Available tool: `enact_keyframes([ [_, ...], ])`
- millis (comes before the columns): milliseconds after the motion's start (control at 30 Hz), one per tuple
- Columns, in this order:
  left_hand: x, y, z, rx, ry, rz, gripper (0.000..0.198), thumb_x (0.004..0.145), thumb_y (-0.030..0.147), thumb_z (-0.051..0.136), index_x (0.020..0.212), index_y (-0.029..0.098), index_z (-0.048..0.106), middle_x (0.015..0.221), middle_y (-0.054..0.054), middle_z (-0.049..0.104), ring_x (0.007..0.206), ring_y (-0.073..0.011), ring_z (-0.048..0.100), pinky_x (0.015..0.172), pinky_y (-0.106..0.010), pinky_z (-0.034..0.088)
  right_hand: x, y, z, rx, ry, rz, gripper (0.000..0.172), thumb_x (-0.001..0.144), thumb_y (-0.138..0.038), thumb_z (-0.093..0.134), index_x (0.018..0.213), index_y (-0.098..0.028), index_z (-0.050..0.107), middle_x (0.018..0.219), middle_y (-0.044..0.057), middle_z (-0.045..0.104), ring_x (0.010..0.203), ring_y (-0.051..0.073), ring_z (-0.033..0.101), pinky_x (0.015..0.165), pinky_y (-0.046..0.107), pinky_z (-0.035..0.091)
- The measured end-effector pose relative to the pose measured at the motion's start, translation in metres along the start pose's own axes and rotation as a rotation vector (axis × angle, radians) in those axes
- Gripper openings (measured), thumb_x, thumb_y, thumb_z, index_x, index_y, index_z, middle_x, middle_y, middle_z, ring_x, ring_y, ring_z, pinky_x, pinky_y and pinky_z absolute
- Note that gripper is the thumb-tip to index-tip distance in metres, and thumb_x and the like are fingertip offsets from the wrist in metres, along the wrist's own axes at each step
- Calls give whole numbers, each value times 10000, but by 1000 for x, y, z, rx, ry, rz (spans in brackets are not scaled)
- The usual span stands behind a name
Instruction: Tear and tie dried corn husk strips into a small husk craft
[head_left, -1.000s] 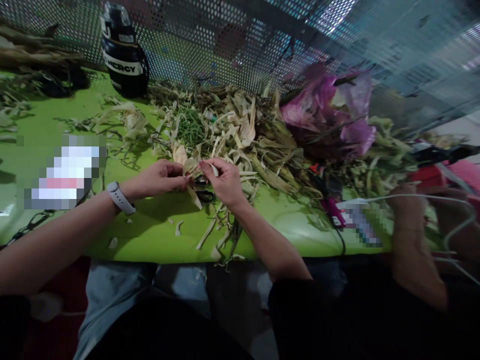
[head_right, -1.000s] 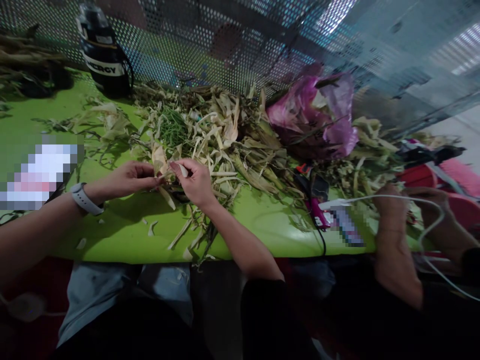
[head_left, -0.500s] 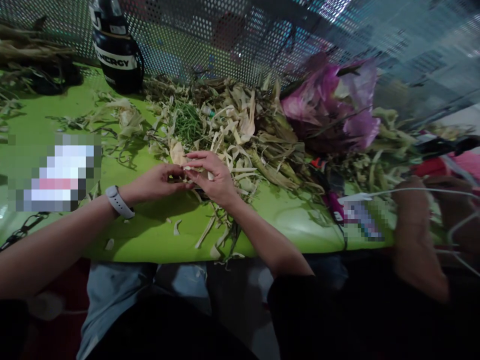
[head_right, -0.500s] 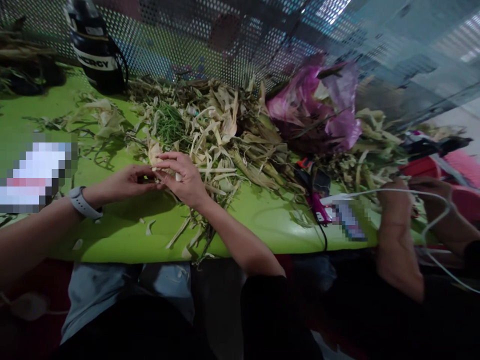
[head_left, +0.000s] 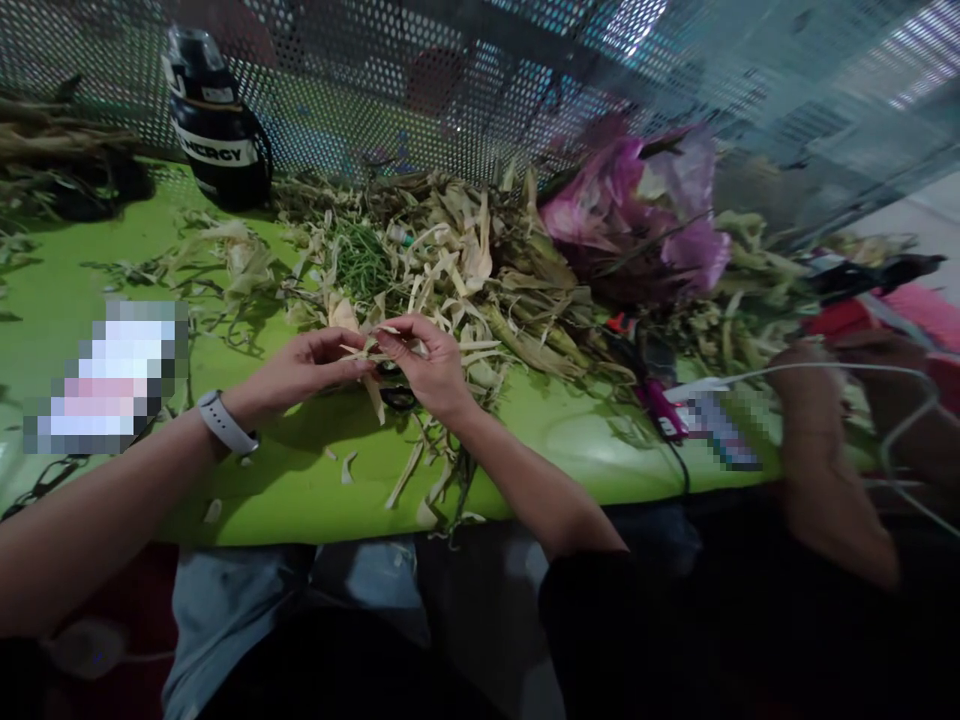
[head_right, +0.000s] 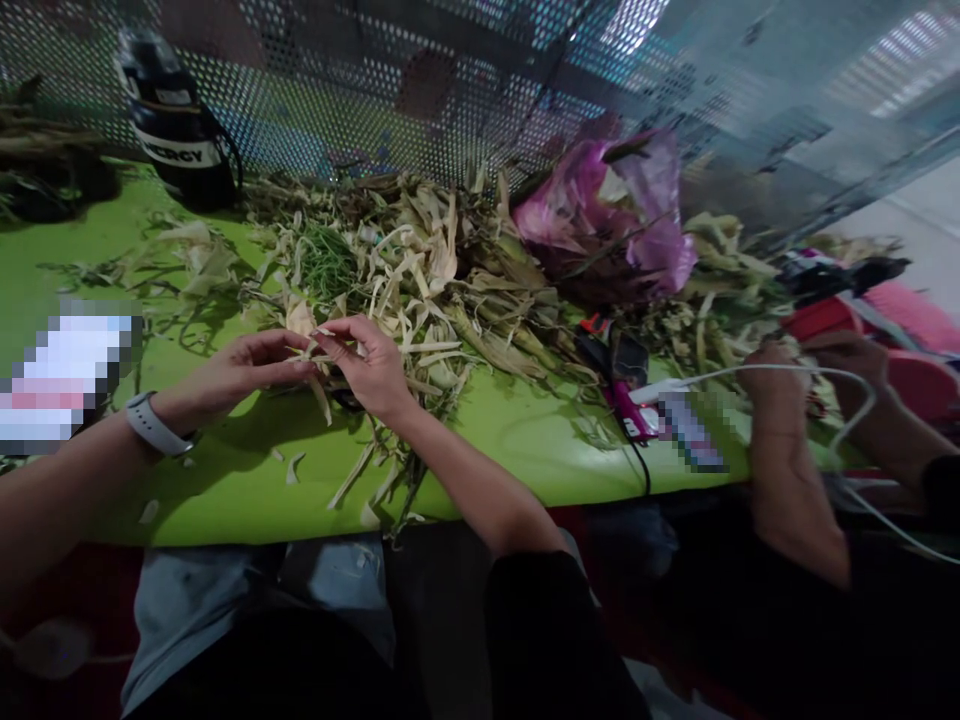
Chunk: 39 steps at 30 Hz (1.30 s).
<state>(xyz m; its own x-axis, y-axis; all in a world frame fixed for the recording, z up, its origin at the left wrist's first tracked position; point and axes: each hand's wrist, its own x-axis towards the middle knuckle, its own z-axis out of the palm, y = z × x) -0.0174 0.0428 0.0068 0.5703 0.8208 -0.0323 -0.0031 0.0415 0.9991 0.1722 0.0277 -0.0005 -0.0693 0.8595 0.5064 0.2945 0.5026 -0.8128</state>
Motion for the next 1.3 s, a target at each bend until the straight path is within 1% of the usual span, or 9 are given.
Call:
enact_keyframes([
  [167, 0, 0, -1, 27, -62, -26, 231, 733, 348, 769, 823, 150, 690, 814, -28, 709, 720, -106, 624, 706, -220, 492, -1, -2, 2, -38, -16, -49, 139, 850, -334, 651, 840, -195, 652, 818, 7, 641, 787, 127, 588, 761, 287, 482],
  [333, -1, 0, -9, 160, -231, -62, 202, 731, 343, 765, 763, 149, 719, 692, -5, 664, 623, -83, 561, 622, -199, 450, -7, -4, 5, -48, -97, -33, 122, 850, -298, 646, 813, -183, 631, 806, 10, 615, 767, 127, 570, 730, 285, 473],
  [467, -1, 2, -10, 169, -276, -100, 207, 717, 352, 769, 710, 152, 715, 644, 3, 642, 592, -85, 539, 597, -203, 442, -10, -4, 8, -40, -112, -47, 130, 858, -300, 639, 805, -181, 626, 808, 16, 609, 768, 131, 568, 719, 287, 470],
  [567, -2, 1, -6, 145, -299, -137, 224, 733, 371, 749, 771, 151, 731, 699, -13, 666, 633, -102, 563, 629, -219, 462, -7, -5, 6, -56, -164, -64, 181, 876, -357, 611, 822, -184, 626, 811, 22, 603, 791, 139, 567, 731, 291, 464],
  [733, 0, -2, -3, 73, -189, -98, 263, 782, 410, 703, 829, 152, 710, 770, -17, 666, 693, -106, 576, 680, -225, 474, 5, -9, -10, -59, -246, 110, 358, 868, -522, 571, 938, -174, 618, 845, 25, 613, 771, 131, 568, 705, 269, 445],
  [900, 2, -2, -8, 164, -117, -41, 310, 792, 443, 691, 749, 136, 680, 700, -15, 651, 626, -89, 542, 619, -209, 447, 9, -3, -20, -133, -254, 184, 471, 833, -613, 560, 711, -159, 587, 611, -24, 508, 571, 91, 434, 552, 245, 330],
  [1067, 1, 3, -6, 255, -212, -79, 324, 781, 462, 685, 789, 139, 713, 736, -38, 692, 672, -118, 588, 671, -244, 477, 10, 5, -19, -138, -92, 160, 431, 823, -621, 574, 786, -193, 547, 529, -71, 397, 474, 69, 293, 478, 240, 229],
  [1167, 0, 5, -5, 224, -155, -63, 326, 787, 468, 675, 773, 144, 704, 722, -35, 682, 642, -109, 574, 640, -235, 466, 11, 6, -22, -110, -49, 169, 437, 804, -620, 598, 737, -193, 535, 517, -71, 370, 466, 67, 285, 470, 240, 224],
  [1300, 1, 7, -8, 131, -85, -31, 298, 781, 431, 699, 865, 146, 681, 762, -37, 685, 651, -105, 588, 610, -219, 456, 12, 3, -27, -63, -203, 211, 443, 812, -609, 591, 733, -173, 599, 562, -43, 451, 496, 77, 376, 479, 234, 277],
])
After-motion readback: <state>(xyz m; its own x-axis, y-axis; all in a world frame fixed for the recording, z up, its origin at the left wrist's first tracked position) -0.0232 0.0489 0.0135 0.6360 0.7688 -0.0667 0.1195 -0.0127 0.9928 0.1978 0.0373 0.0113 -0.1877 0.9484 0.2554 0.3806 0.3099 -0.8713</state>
